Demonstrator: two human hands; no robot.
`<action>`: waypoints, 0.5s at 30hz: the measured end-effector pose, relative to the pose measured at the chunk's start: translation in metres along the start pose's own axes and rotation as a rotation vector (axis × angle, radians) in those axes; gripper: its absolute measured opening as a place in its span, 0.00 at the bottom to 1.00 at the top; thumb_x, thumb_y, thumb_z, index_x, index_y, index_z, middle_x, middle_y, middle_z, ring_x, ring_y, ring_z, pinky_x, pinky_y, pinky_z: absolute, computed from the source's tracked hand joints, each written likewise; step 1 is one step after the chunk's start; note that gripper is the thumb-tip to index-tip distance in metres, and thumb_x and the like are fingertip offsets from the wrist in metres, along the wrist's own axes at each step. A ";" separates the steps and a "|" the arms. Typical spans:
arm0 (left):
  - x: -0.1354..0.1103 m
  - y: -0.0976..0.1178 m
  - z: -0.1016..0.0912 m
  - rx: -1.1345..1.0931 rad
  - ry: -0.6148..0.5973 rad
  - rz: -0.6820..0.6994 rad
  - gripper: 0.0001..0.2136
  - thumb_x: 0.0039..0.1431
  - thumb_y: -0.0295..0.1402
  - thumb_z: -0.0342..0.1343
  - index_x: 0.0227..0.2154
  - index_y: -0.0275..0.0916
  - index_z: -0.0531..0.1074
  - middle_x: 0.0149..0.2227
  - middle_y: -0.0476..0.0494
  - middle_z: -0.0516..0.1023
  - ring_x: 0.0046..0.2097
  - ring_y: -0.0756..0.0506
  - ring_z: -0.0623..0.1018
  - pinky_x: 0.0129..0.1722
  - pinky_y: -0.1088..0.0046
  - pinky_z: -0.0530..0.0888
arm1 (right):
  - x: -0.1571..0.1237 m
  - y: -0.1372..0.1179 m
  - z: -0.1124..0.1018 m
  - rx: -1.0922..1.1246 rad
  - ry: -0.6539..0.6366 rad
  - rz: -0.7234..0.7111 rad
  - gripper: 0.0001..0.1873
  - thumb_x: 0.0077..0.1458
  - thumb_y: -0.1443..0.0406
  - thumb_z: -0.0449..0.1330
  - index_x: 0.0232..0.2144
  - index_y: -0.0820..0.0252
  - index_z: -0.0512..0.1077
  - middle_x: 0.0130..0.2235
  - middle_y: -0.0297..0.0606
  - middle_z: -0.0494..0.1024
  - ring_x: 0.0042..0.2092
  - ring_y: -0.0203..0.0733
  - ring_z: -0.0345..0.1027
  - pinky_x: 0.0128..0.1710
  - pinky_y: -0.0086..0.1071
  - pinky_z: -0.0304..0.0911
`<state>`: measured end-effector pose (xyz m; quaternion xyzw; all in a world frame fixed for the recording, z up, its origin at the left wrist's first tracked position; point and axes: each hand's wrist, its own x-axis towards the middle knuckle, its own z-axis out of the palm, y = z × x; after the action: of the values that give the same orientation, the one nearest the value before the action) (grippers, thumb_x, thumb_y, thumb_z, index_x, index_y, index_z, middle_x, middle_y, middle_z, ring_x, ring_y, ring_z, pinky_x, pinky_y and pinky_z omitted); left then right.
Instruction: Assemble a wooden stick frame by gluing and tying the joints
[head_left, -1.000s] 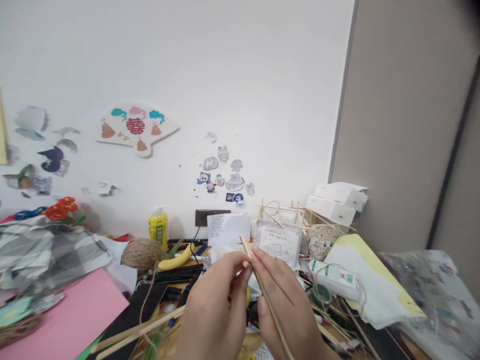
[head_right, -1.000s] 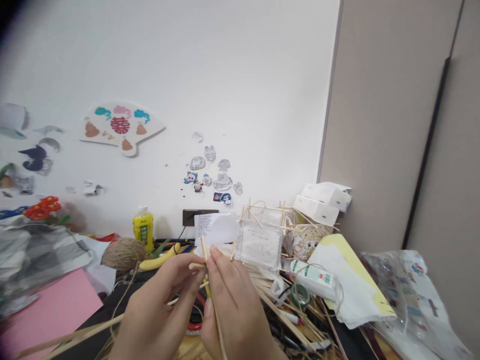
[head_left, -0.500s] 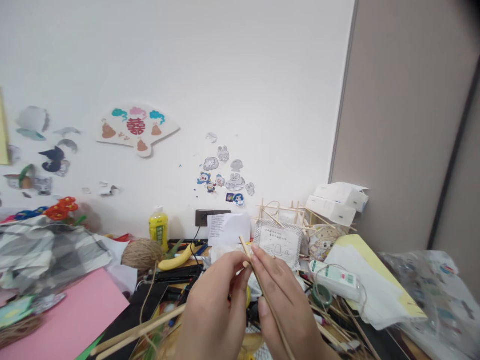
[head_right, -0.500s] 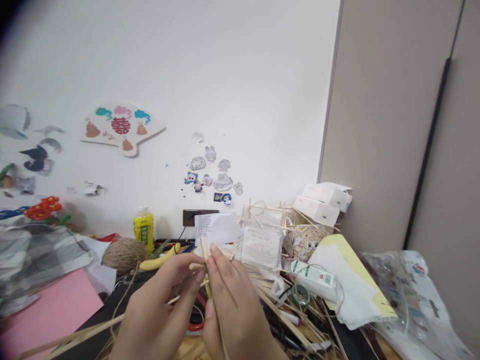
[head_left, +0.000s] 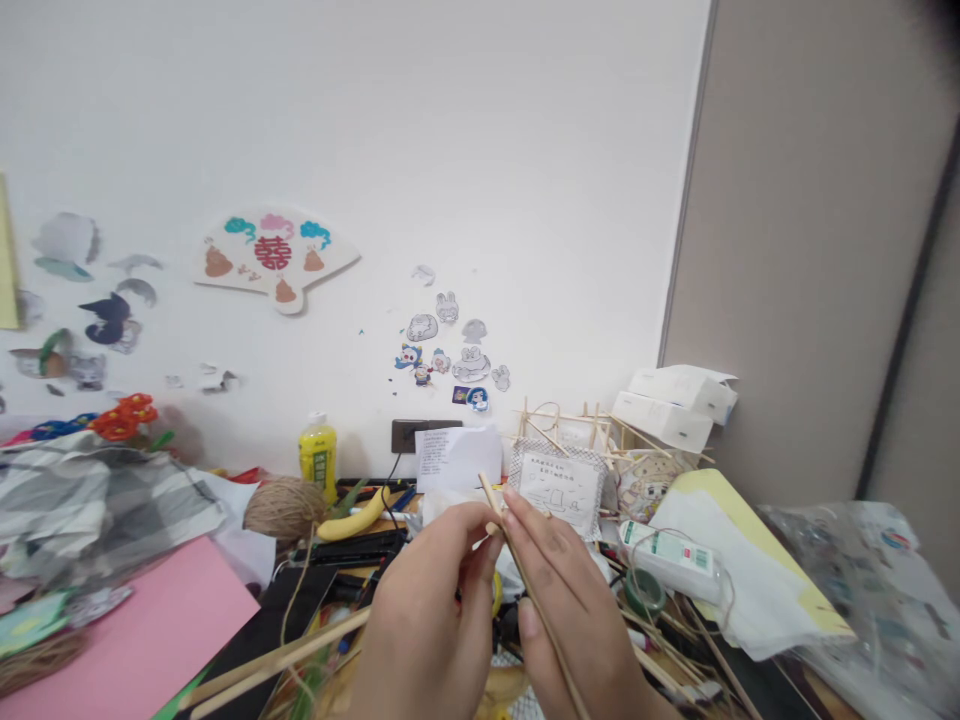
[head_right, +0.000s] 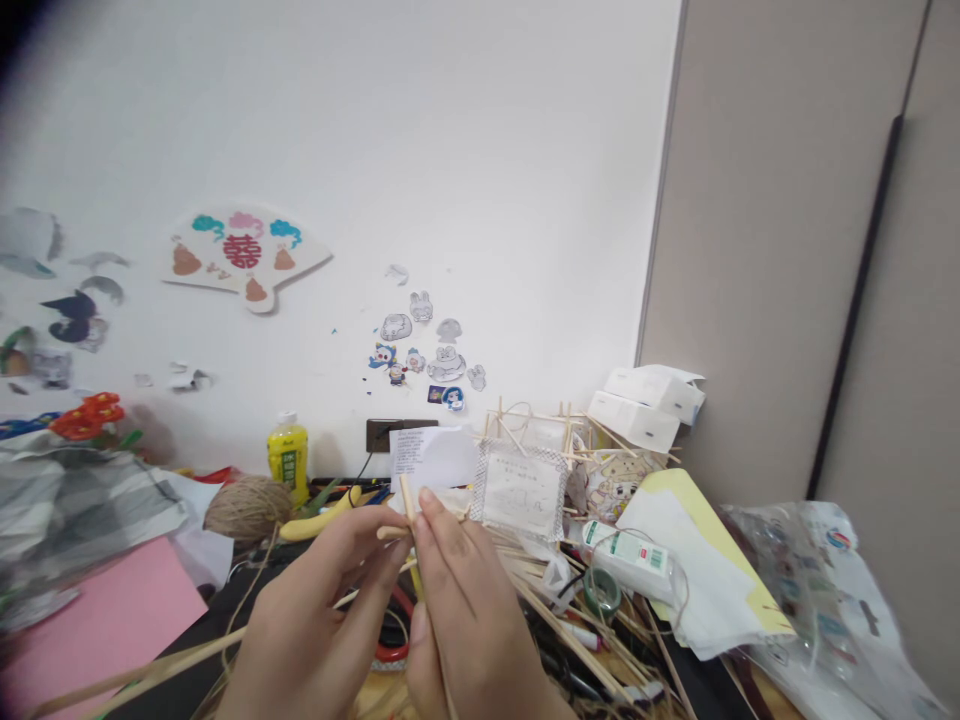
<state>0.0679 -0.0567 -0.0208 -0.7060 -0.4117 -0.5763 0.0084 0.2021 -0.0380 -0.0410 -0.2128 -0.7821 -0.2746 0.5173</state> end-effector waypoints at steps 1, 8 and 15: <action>0.000 0.001 0.000 0.000 -0.003 -0.006 0.06 0.59 0.29 0.47 0.34 0.43 0.68 0.32 0.49 0.78 0.32 0.50 0.79 0.31 0.78 0.74 | 0.000 0.000 0.000 -0.002 0.002 0.000 0.29 0.51 0.76 0.45 0.56 0.73 0.58 0.55 0.54 0.68 0.59 0.45 0.58 0.54 0.39 0.61; 0.000 -0.001 0.000 0.018 0.000 0.012 0.06 0.58 0.28 0.47 0.34 0.43 0.68 0.31 0.50 0.78 0.32 0.50 0.79 0.31 0.78 0.73 | -0.001 -0.001 -0.001 -0.023 -0.006 -0.007 0.30 0.50 0.76 0.45 0.57 0.73 0.57 0.55 0.55 0.67 0.59 0.45 0.57 0.54 0.39 0.61; 0.000 -0.001 0.000 -0.001 0.006 0.003 0.06 0.58 0.28 0.47 0.34 0.44 0.68 0.32 0.51 0.78 0.32 0.50 0.79 0.32 0.78 0.73 | 0.000 0.000 0.000 -0.026 0.000 -0.010 0.29 0.50 0.76 0.46 0.56 0.74 0.58 0.55 0.55 0.68 0.60 0.44 0.56 0.55 0.37 0.60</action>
<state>0.0676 -0.0557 -0.0210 -0.7049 -0.4103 -0.5785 0.0101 0.2023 -0.0386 -0.0414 -0.2157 -0.7794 -0.2875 0.5132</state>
